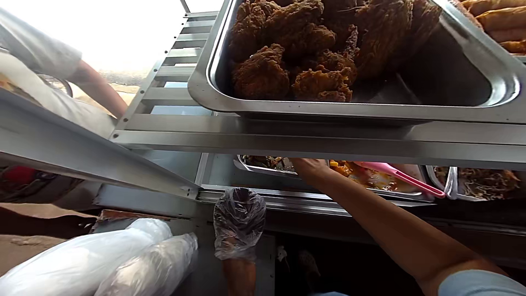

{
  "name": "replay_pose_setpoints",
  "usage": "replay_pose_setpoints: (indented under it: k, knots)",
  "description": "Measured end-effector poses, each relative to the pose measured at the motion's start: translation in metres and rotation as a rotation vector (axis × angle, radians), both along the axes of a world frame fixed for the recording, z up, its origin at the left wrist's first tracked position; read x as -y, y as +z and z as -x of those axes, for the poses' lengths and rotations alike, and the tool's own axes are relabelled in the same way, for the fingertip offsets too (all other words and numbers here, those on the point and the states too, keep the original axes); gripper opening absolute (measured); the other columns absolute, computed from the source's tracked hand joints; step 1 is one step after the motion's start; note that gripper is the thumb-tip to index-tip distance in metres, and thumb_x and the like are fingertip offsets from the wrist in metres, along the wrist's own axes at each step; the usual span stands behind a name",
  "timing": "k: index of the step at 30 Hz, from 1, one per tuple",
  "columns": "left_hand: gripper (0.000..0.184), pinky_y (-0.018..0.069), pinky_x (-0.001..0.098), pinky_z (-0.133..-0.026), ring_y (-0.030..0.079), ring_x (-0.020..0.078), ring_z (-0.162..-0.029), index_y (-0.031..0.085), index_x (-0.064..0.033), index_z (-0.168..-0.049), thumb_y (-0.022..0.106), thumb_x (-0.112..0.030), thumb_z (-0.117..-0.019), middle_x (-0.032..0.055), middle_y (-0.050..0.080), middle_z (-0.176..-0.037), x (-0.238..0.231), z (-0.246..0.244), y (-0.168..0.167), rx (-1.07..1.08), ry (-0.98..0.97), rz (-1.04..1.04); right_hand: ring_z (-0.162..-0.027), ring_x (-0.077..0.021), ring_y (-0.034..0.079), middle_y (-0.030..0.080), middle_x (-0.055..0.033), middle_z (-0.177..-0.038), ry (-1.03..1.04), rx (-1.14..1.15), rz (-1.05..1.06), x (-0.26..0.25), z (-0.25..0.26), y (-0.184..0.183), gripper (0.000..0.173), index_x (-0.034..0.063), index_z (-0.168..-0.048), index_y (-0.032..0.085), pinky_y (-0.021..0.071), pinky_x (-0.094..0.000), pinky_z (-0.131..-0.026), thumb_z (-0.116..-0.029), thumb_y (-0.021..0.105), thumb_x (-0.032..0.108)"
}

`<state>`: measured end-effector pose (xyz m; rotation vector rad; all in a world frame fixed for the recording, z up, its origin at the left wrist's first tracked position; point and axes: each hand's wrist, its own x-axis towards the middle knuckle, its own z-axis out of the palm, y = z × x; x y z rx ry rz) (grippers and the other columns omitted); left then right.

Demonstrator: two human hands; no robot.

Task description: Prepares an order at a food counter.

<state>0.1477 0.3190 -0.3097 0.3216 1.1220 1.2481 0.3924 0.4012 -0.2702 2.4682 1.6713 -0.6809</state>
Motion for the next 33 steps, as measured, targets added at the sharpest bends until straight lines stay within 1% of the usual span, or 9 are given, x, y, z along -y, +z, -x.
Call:
replay_pose_setpoints:
  k: [3, 4, 7, 10, 12, 20, 26, 30, 33]
  knots:
    - [0.031, 0.0568, 0.0299, -0.088, 0.066, 0.0097, -0.096, 0.045, 0.0011, -0.126, 0.024, -0.008, -0.1063, 0.0025, 0.063, -0.102, -0.001, 0.008, 0.001, -0.027, -0.048, -0.031, -0.127, -0.0535, 0.055, 0.06, -0.0348, -0.131, -0.072, 0.077, -0.03, 0.021, -0.026, 0.001, 0.032, -0.0064, -0.132, 0.061, 0.0403, -0.0726, -0.099, -0.1044, 0.048, 0.004]
    - [0.029, 0.0581, 0.0296, -0.086, 0.068, 0.0091, -0.094, 0.048, -0.0004, -0.123, 0.026, -0.009, -0.1068, 0.0014, 0.065, -0.1, -0.003, 0.008, 0.001, -0.038, -0.032, -0.034, -0.131, -0.0542, 0.051, 0.057, -0.036, -0.135, -0.107, 0.075, 0.013, 0.023, -0.037, 0.0, 0.034, -0.008, -0.135, 0.057, 0.0373, -0.0733, -0.102, -0.1058, 0.047, 0.006]
    - [0.027, 0.0599, 0.0292, -0.082, 0.07, 0.0093, -0.09, 0.052, -0.0041, -0.115, 0.028, -0.008, -0.1041, -0.0001, 0.068, -0.095, -0.007, 0.01, -0.003, -0.021, -0.019, -0.104, -0.136, -0.0527, 0.047, 0.054, -0.0346, -0.14, -0.177, 0.079, 0.098, 0.023, -0.05, -0.004, 0.036, -0.006, -0.14, 0.054, 0.0341, -0.0727, -0.106, -0.1067, 0.046, 0.007]
    - [0.031, 0.0585, 0.031, -0.09, 0.069, 0.012, -0.1, 0.052, -0.0049, -0.121, 0.025, -0.009, -0.1065, 0.0036, 0.069, -0.104, -0.006, 0.017, -0.013, 0.057, -0.073, -0.194, -0.121, -0.0534, 0.058, 0.063, -0.0332, -0.127, -0.06, 0.087, -0.038, 0.028, -0.036, -0.009, 0.032, -0.0025, -0.131, 0.062, 0.0436, -0.0718, -0.094, -0.1045, 0.046, 0.004]
    - [0.032, 0.0592, 0.0307, -0.088, 0.07, 0.0118, -0.097, 0.052, -0.0049, -0.119, 0.022, -0.009, -0.1069, 0.003, 0.07, -0.101, -0.007, 0.014, -0.011, 0.043, -0.045, -0.18, -0.113, -0.0485, 0.064, 0.066, -0.0272, -0.122, 0.039, 0.043, -0.039, 0.028, -0.027, -0.012, 0.032, 0.0056, -0.132, 0.064, 0.0489, -0.0668, -0.088, -0.1065, 0.045, 0.01]
    - [0.032, 0.0591, 0.0302, -0.088, 0.07, 0.0112, -0.094, 0.051, -0.0034, -0.117, 0.021, -0.007, -0.1058, 0.0025, 0.069, -0.099, -0.011, 0.022, -0.015, 0.032, -0.061, -0.157, -0.119, -0.0393, 0.063, 0.069, -0.0188, -0.123, 0.125, -0.232, -0.05, -0.002, -0.02, -0.021, 0.029, 0.0093, -0.126, 0.069, 0.046, -0.0638, -0.097, -0.1067, 0.051, 0.022]
    - [0.034, 0.0568, 0.0289, -0.09, 0.066, 0.0118, -0.099, 0.047, 0.0008, -0.125, 0.02, -0.001, -0.1049, 0.0067, 0.064, -0.106, -0.021, 0.014, -0.01, -0.004, -0.063, -0.167, -0.089, -0.0284, 0.063, 0.069, -0.0175, -0.099, 0.119, -0.485, -0.122, -0.023, -0.035, -0.038, 0.026, 0.0036, -0.12, 0.071, 0.0491, -0.0514, -0.089, -0.1049, 0.055, 0.018]
    - [0.031, 0.0575, 0.0312, -0.085, 0.066, 0.0126, -0.094, 0.047, -0.0006, -0.126, 0.024, -0.002, -0.1062, 0.0071, 0.062, -0.103, -0.038, -0.01, 0.007, -0.066, 0.02, -0.027, -0.109, -0.0311, 0.065, 0.069, -0.0203, -0.112, 0.101, -0.447, -0.212, -0.015, -0.047, -0.035, 0.027, 0.0015, -0.117, 0.07, 0.0485, -0.0542, -0.097, -0.1042, 0.058, 0.022]
    - [0.031, 0.0599, 0.0316, -0.086, 0.069, 0.0103, -0.096, 0.053, -0.007, -0.124, 0.027, -0.012, -0.1082, 0.0014, 0.069, -0.103, -0.052, -0.023, 0.003, -0.134, -0.041, -0.149, -0.116, -0.0471, 0.059, 0.063, -0.0328, -0.12, -0.02, -0.437, -0.191, -0.002, -0.048, -0.01, 0.035, -0.0079, -0.121, 0.065, 0.0417, -0.0682, -0.096, -0.1059, 0.056, 0.022]
